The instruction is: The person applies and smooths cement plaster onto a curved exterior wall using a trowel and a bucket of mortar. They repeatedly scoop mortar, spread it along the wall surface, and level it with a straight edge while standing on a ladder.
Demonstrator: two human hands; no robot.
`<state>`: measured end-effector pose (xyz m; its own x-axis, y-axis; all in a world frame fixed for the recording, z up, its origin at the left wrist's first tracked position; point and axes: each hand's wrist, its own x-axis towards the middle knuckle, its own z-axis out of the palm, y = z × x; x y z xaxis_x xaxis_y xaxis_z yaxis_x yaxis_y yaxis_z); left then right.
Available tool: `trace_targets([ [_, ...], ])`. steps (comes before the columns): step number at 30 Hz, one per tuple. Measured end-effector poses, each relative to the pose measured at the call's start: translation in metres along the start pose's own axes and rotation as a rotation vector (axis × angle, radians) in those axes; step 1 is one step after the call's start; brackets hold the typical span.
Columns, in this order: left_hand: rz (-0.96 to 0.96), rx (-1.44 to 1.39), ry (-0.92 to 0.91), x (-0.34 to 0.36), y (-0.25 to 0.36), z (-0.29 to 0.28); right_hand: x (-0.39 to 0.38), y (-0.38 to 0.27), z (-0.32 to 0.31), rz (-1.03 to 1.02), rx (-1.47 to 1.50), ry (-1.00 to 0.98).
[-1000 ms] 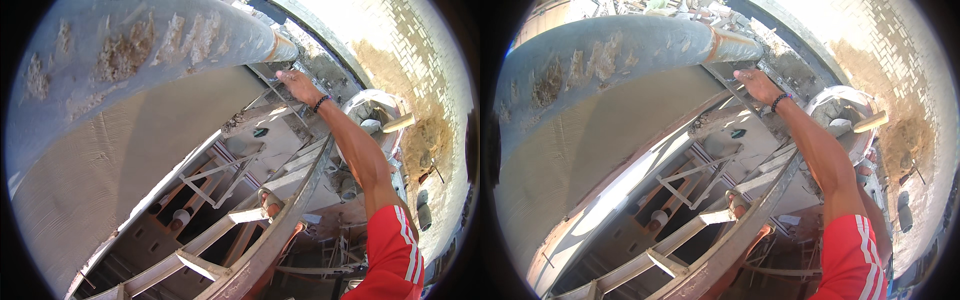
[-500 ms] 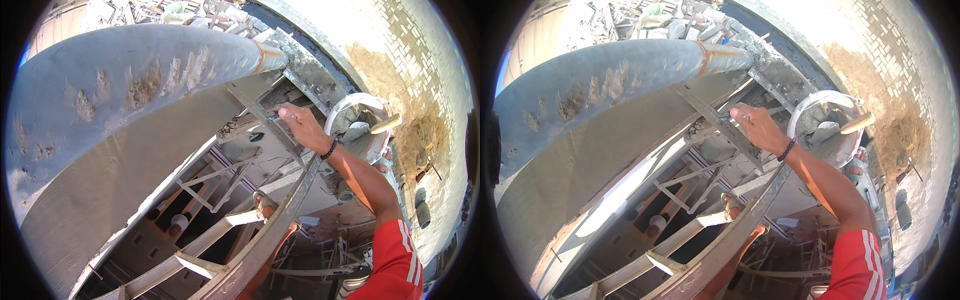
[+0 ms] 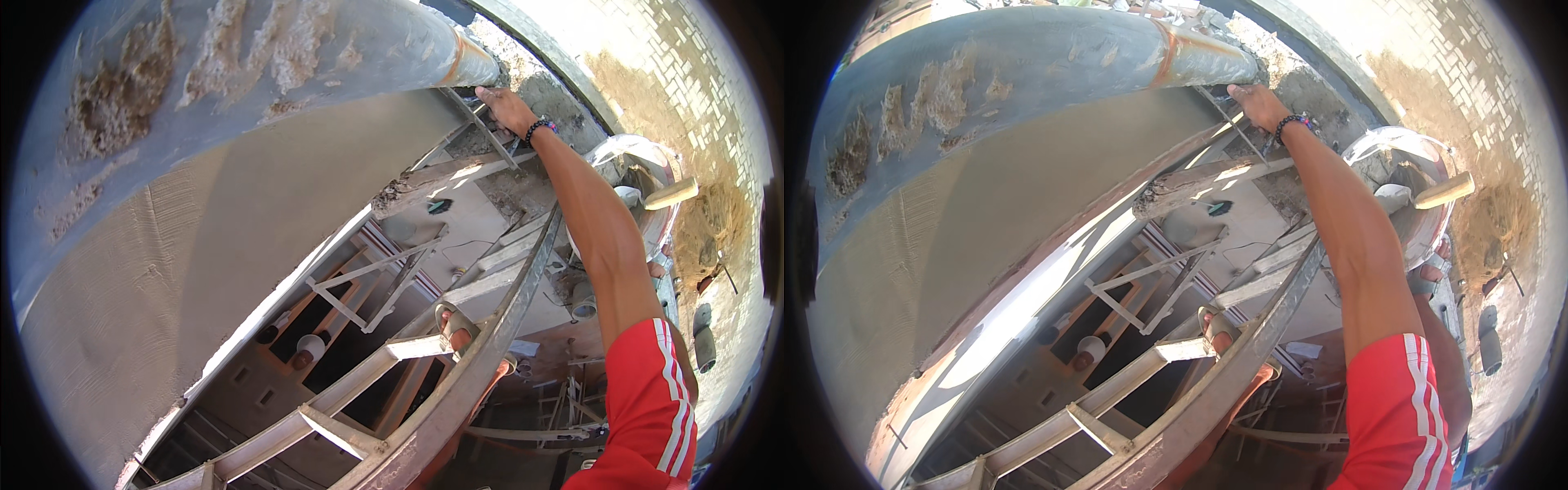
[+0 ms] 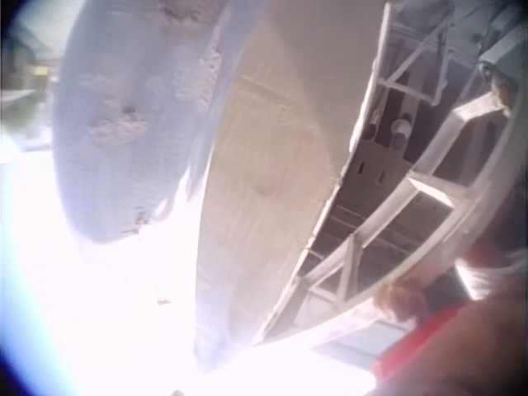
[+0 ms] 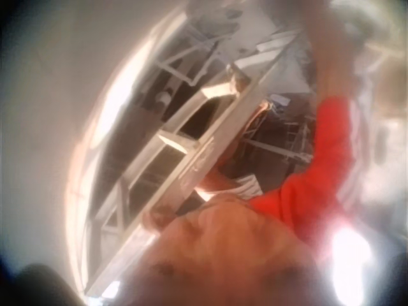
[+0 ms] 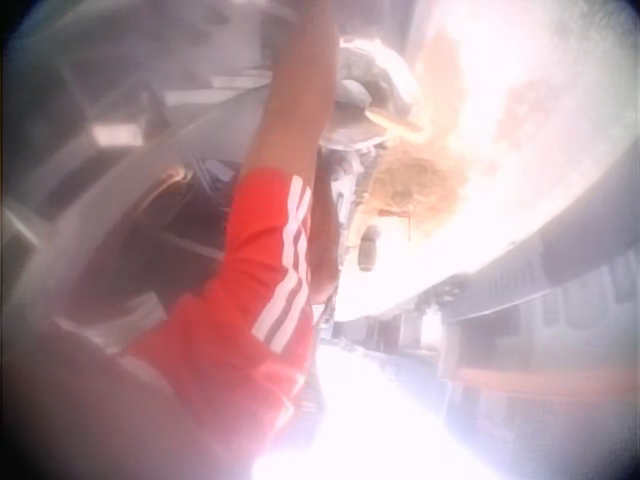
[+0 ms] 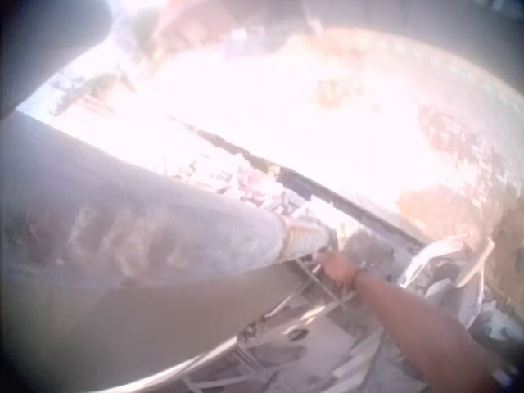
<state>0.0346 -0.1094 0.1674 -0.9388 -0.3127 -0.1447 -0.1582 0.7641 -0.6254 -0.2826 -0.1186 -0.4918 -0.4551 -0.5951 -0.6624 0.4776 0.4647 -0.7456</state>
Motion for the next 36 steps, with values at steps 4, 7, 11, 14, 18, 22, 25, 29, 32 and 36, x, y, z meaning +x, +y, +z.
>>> trace_targets([
  [4, 0.001, -0.010, 0.004, 0.002, -0.001, 0.001, 0.009, 0.007, -0.001, 0.015, -0.011, -0.015],
  [7, 0.002, -0.014, 0.010, 0.005, -0.005, -0.001, 0.009, 0.002, 0.001, 0.014, 0.013, -0.072],
  [11, -0.010, -0.020, 0.011, 0.005, -0.006, -0.008, -0.010, -0.026, 0.003, -0.037, -0.066, -0.109],
  [14, -0.025, -0.032, 0.016, 0.002, -0.005, -0.017, -0.036, -0.053, 0.009, -0.109, -0.093, -0.087],
  [18, -0.037, -0.079, 0.039, -0.006, -0.001, -0.033, -0.086, -0.103, 0.010, -0.097, -0.047, -0.147],
  [22, -0.096, -0.213, -0.061, -0.025, -0.008, -0.058, -0.134, -0.158, 0.013, -0.147, -0.040, -0.215],
  [25, -0.106, -0.126, -0.045, -0.008, 0.003, -0.062, -0.171, -0.198, 0.021, -0.221, -0.022, -0.189],
  [29, -0.185, -0.263, 0.051, -0.014, 0.008, -0.058, -0.216, -0.246, 0.024, -0.249, 0.017, -0.213],
  [32, -0.220, -0.360, 0.062, -0.030, 0.009, -0.053, -0.247, -0.280, 0.028, -0.276, 0.010, -0.225],
  [36, -0.044, -0.330, 0.078, -0.036, 0.001, -0.049, -0.296, -0.326, 0.034, -0.321, 0.049, -0.235],
])
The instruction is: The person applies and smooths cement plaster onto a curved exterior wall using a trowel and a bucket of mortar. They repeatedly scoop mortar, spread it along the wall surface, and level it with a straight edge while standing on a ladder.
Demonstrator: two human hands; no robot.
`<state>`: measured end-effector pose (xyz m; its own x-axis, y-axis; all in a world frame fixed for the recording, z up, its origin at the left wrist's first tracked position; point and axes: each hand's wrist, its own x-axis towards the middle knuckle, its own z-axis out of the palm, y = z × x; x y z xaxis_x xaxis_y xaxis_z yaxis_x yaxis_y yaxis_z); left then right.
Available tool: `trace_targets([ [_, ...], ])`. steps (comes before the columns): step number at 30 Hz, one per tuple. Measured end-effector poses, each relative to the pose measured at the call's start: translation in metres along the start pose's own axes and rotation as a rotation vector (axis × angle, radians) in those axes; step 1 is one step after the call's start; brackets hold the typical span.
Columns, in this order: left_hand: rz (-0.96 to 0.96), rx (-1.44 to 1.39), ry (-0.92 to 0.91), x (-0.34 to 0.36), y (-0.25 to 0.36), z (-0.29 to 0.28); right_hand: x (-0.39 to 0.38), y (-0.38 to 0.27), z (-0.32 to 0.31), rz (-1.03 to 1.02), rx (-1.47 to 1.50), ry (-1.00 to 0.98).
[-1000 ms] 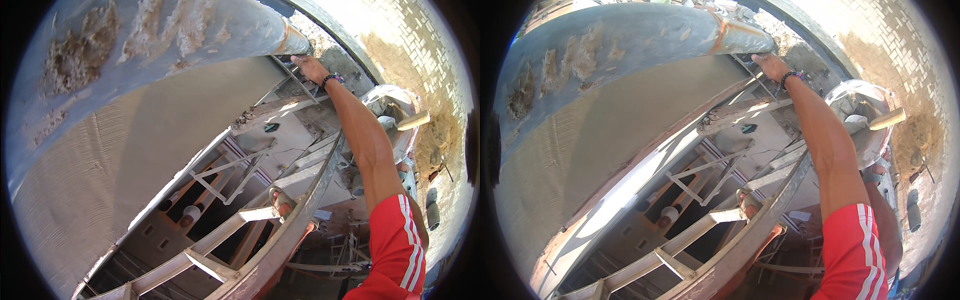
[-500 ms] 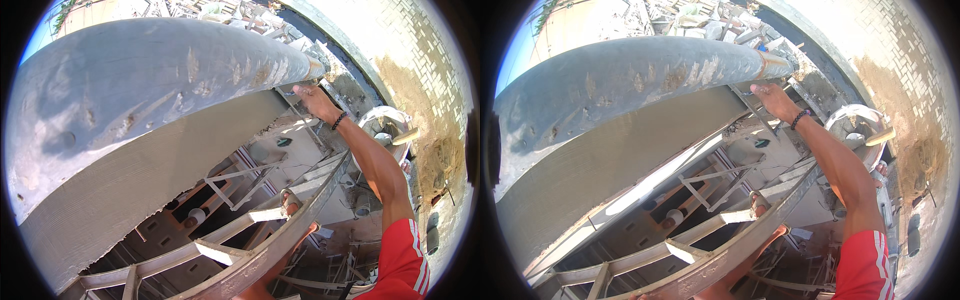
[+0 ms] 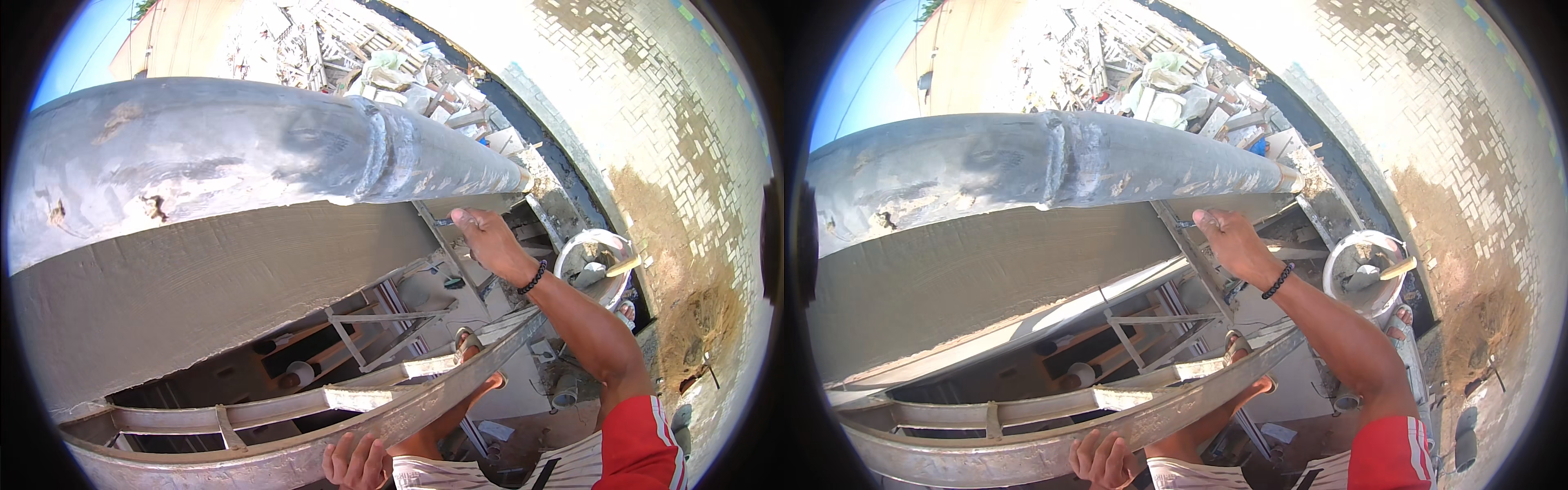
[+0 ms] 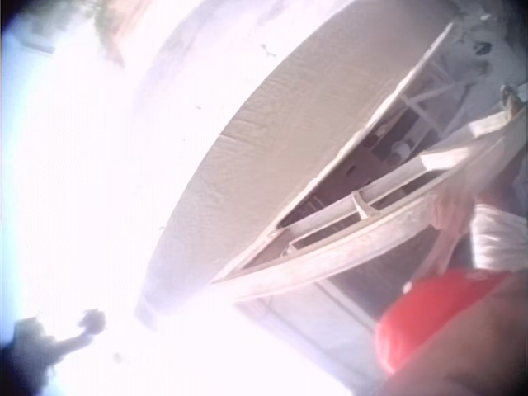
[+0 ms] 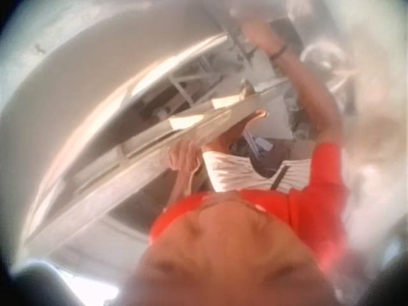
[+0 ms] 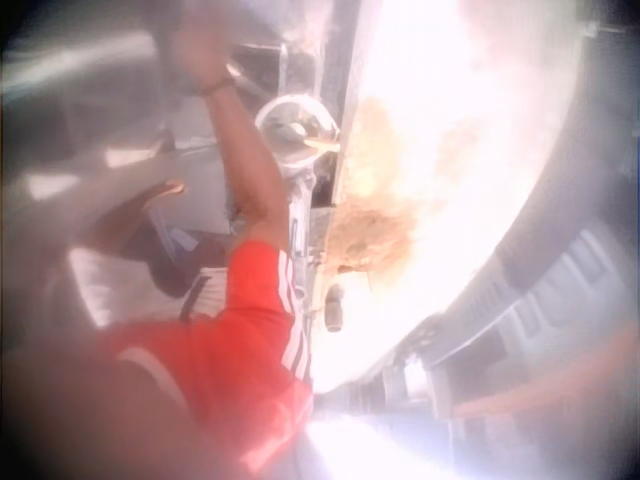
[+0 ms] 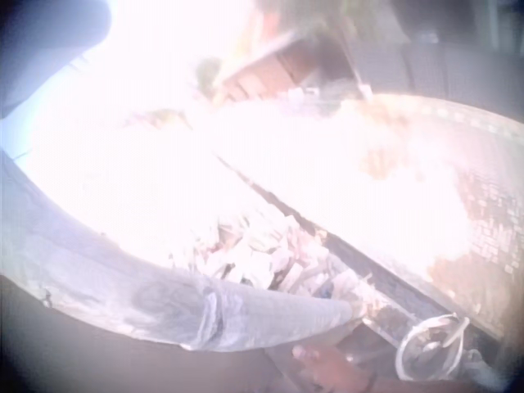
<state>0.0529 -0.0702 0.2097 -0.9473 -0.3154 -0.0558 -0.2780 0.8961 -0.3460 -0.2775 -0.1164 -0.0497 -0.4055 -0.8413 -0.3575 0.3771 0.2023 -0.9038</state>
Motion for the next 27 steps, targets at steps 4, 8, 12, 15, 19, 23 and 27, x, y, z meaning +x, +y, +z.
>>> trace_targets([
  [4, 0.003, 0.030, 0.049, -0.001, 0.004, -0.005, -0.028, -0.061, 0.021, -0.077, -0.056, -0.030],
  [8, 0.045, -0.053, 0.070, 0.008, 0.000, 0.007, -0.063, -0.104, 0.026, -0.298, -0.108, 0.026],
  [12, -0.076, -0.231, 0.080, 0.014, 0.005, -0.004, -0.130, -0.174, 0.045, -0.380, -0.043, -0.158],
  [15, -0.237, -0.548, 0.080, 0.011, 0.013, 0.003, -0.167, -0.188, 0.049, -0.682, 0.056, -0.190],
  [19, -0.329, -0.684, 0.190, 0.047, 0.007, -0.015, -0.174, -0.145, 0.010, -0.272, 0.060, -0.058],
  [23, -0.532, -0.564, 0.379, 0.101, 0.001, -0.029, -0.141, -0.046, -0.006, 0.132, 0.206, 0.089],
  [27, -0.719, -0.537, 0.617, 0.159, -0.011, -0.039, -0.082, 0.019, -0.010, 0.125, 0.043, 0.155],
])
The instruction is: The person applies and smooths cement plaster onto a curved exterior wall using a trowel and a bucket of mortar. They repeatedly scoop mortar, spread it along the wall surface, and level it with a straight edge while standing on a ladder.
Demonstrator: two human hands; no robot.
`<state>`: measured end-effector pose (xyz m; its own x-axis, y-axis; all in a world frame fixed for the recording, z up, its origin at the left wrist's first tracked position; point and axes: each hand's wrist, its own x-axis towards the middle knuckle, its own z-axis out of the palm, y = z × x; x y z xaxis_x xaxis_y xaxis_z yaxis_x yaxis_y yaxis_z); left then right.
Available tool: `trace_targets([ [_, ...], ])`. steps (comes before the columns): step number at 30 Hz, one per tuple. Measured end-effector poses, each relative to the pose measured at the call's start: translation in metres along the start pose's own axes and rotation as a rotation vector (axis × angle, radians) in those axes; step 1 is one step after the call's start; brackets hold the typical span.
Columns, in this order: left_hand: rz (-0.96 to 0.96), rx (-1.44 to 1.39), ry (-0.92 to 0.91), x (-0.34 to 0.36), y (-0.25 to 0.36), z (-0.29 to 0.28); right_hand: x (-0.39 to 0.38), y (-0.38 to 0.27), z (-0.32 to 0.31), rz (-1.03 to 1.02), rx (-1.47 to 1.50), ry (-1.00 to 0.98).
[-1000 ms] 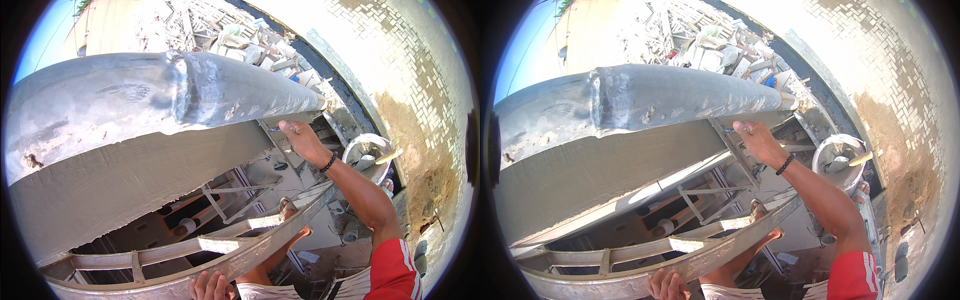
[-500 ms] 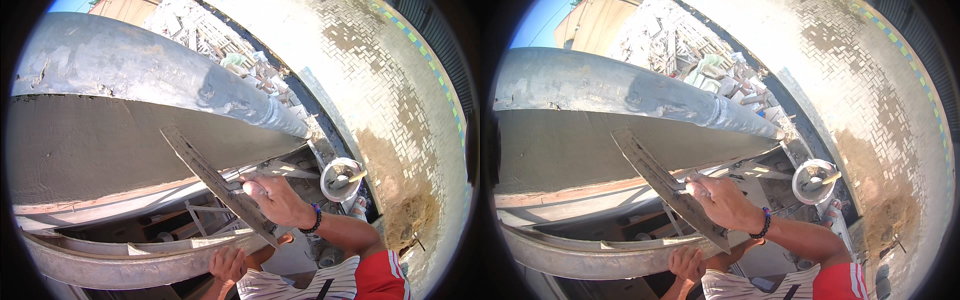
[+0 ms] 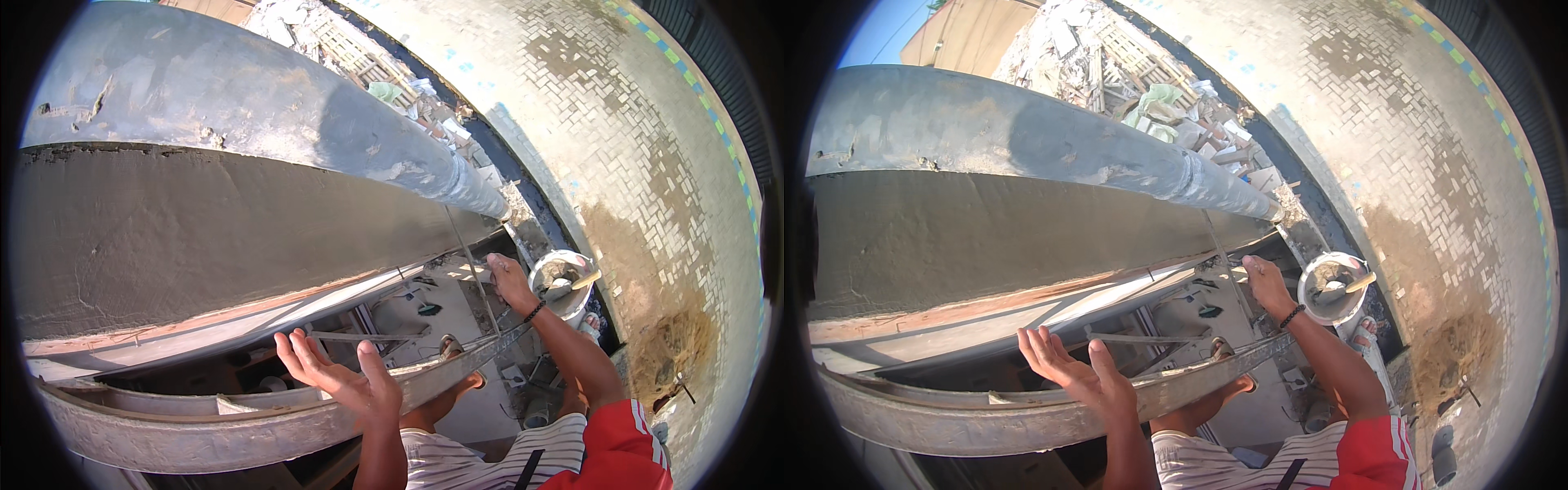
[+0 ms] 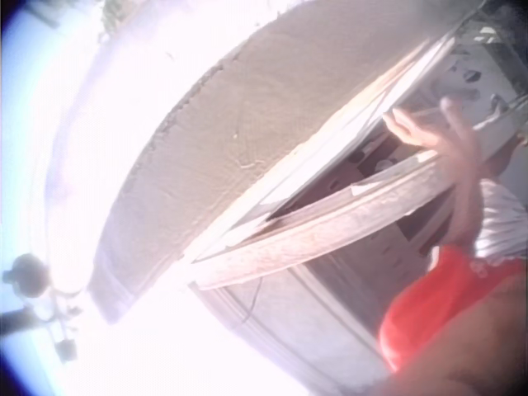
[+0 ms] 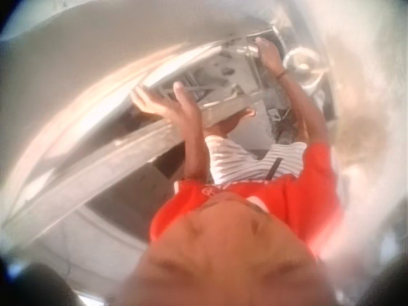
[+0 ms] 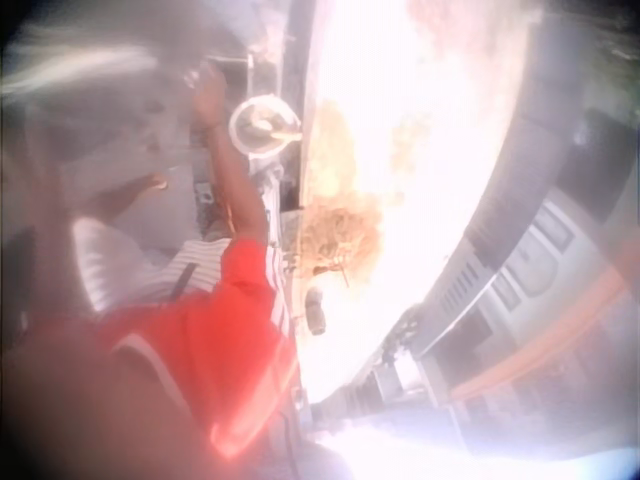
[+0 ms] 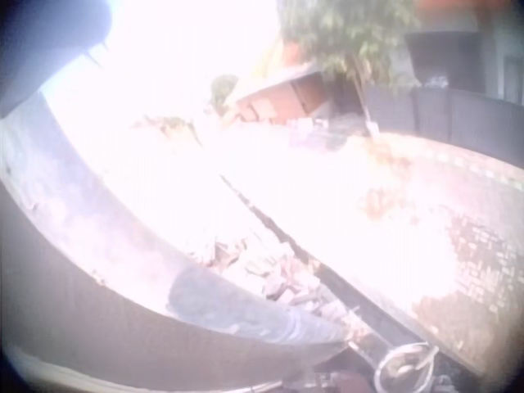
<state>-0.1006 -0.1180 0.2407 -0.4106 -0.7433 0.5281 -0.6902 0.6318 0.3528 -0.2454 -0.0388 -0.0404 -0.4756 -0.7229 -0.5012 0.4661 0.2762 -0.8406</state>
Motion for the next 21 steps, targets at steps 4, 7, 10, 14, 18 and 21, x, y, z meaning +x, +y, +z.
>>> trace_targets([
  [4, 0.025, 0.068, 0.139, 0.030, 0.000, 0.009, 0.055, 0.002, 0.013, 0.173, 0.098, 0.008],
  [7, 0.077, 0.143, 0.175, 0.045, -0.007, 0.008, 0.087, 0.004, 0.017, 0.138, 0.101, 0.007],
  [10, 0.177, 0.315, 0.128, 0.055, -0.018, 0.004, 0.092, -0.012, 0.025, 0.176, 0.134, -0.016],
  [14, 0.191, 0.255, 0.138, 0.056, -0.021, 0.005, 0.057, -0.073, 0.043, 0.120, 0.072, -0.102],
  [18, 0.187, 0.244, 0.162, 0.056, -0.028, 0.012, 0.011, -0.132, 0.055, -0.024, -0.011, -0.178],
  [21, 0.191, 0.219, 0.172, 0.059, -0.028, 0.016, -0.026, -0.175, 0.062, -0.230, -0.037, -0.205],
])
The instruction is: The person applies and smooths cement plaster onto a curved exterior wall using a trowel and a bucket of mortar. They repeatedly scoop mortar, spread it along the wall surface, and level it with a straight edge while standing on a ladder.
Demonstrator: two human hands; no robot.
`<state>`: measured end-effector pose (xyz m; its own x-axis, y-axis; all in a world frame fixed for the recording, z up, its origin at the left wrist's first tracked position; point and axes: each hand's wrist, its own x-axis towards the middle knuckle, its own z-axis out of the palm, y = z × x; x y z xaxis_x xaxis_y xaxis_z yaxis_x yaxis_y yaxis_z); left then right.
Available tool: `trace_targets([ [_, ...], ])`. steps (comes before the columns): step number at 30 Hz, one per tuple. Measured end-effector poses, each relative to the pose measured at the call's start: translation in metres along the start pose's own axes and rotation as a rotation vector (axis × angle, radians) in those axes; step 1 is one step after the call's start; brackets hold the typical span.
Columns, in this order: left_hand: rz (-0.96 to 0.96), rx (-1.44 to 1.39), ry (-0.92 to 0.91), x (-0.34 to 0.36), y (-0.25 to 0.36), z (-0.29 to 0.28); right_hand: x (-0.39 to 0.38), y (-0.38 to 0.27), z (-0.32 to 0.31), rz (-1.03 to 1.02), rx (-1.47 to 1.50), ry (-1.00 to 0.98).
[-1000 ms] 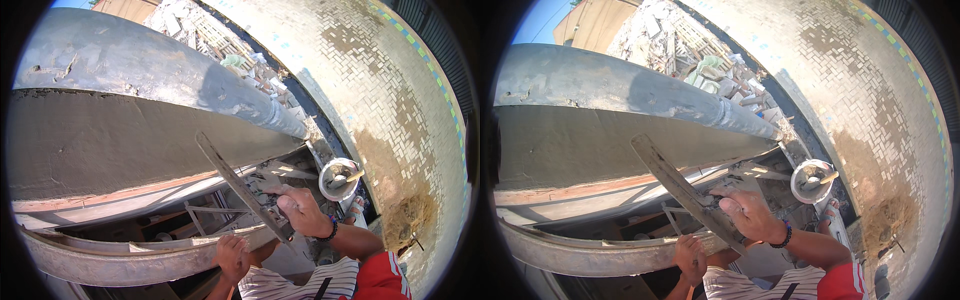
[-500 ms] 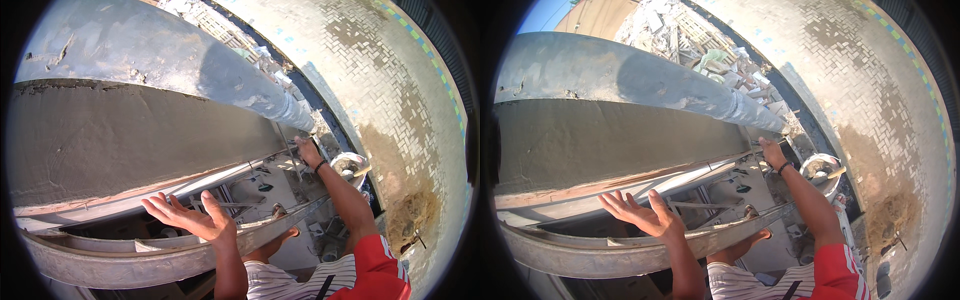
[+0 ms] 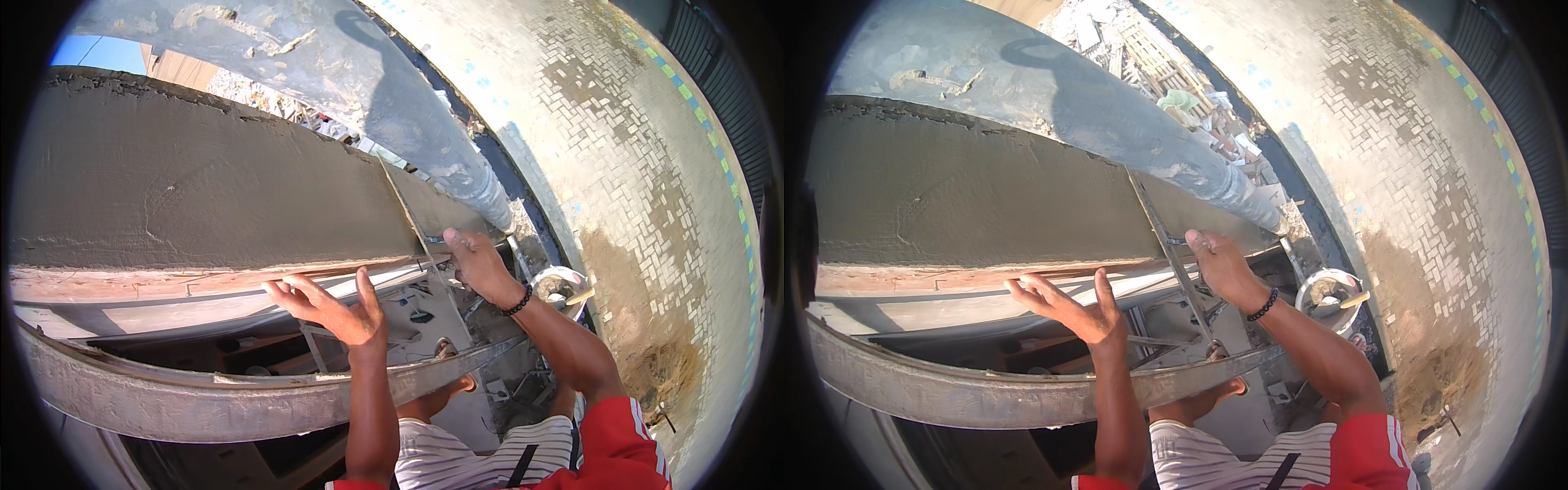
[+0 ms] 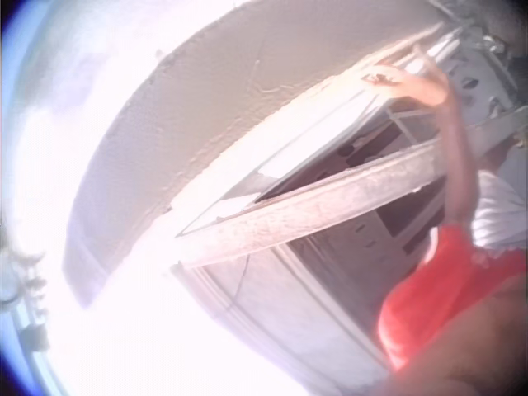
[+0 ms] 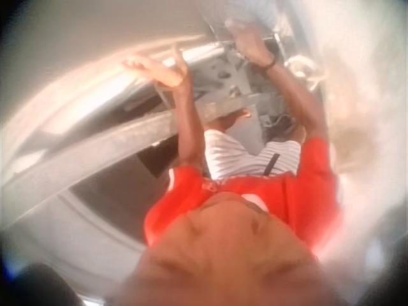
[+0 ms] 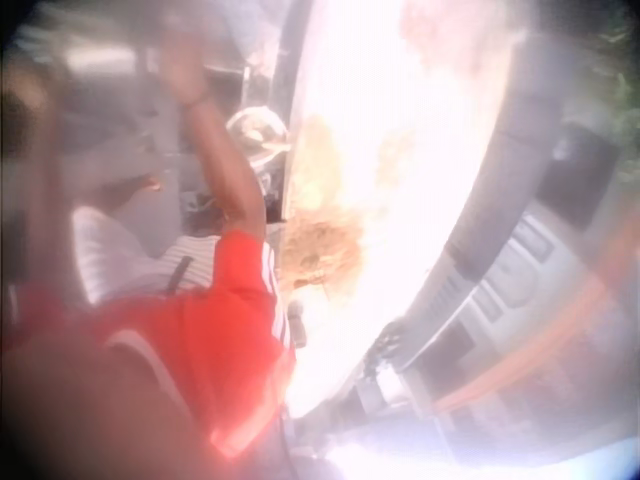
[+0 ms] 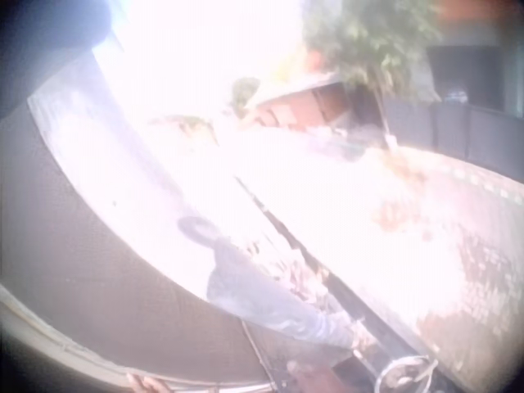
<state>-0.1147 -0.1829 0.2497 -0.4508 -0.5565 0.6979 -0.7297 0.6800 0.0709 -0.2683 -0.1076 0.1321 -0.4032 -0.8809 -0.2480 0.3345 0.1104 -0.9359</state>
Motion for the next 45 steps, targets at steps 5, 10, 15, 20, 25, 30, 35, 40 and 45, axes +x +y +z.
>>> trace_targets([
  [5, 0.033, -0.016, 0.008, -0.003, -0.005, 0.009, -0.048, -0.082, 0.013, -0.070, 0.178, -0.203],
  [10, -0.021, -0.022, -0.059, 0.000, -0.006, -0.001, -0.081, -0.102, -0.011, 0.008, 0.330, -0.359],
  [15, 0.027, 0.021, -0.060, -0.002, -0.004, 0.004, -0.099, -0.024, -0.050, 0.093, 0.210, -0.206],
  [20, 0.019, 0.066, -0.042, -0.004, -0.007, 0.006, -0.106, 0.036, -0.065, 0.303, 0.206, -0.155],
  [25, -0.013, 0.054, -0.075, -0.001, 0.000, 0.008, -0.050, 0.126, -0.057, 0.165, 0.139, 0.083],
  [30, 0.072, 0.116, -0.038, 0.002, -0.007, 0.008, 0.018, 0.149, -0.030, 0.009, 0.131, 0.278],
  [35, 0.046, 0.124, -0.052, 0.002, -0.004, 0.004, 0.052, 0.135, -0.005, 0.034, 0.187, 0.430],
  [40, 0.058, 0.160, -0.054, 0.001, -0.001, 0.009, 0.048, 0.158, -0.002, -0.029, -0.073, 0.516],
  [45, 0.029, 0.084, -0.054, 0.000, -0.007, 0.005, -0.029, 0.166, 0.023, -0.035, -0.231, 0.384],
])
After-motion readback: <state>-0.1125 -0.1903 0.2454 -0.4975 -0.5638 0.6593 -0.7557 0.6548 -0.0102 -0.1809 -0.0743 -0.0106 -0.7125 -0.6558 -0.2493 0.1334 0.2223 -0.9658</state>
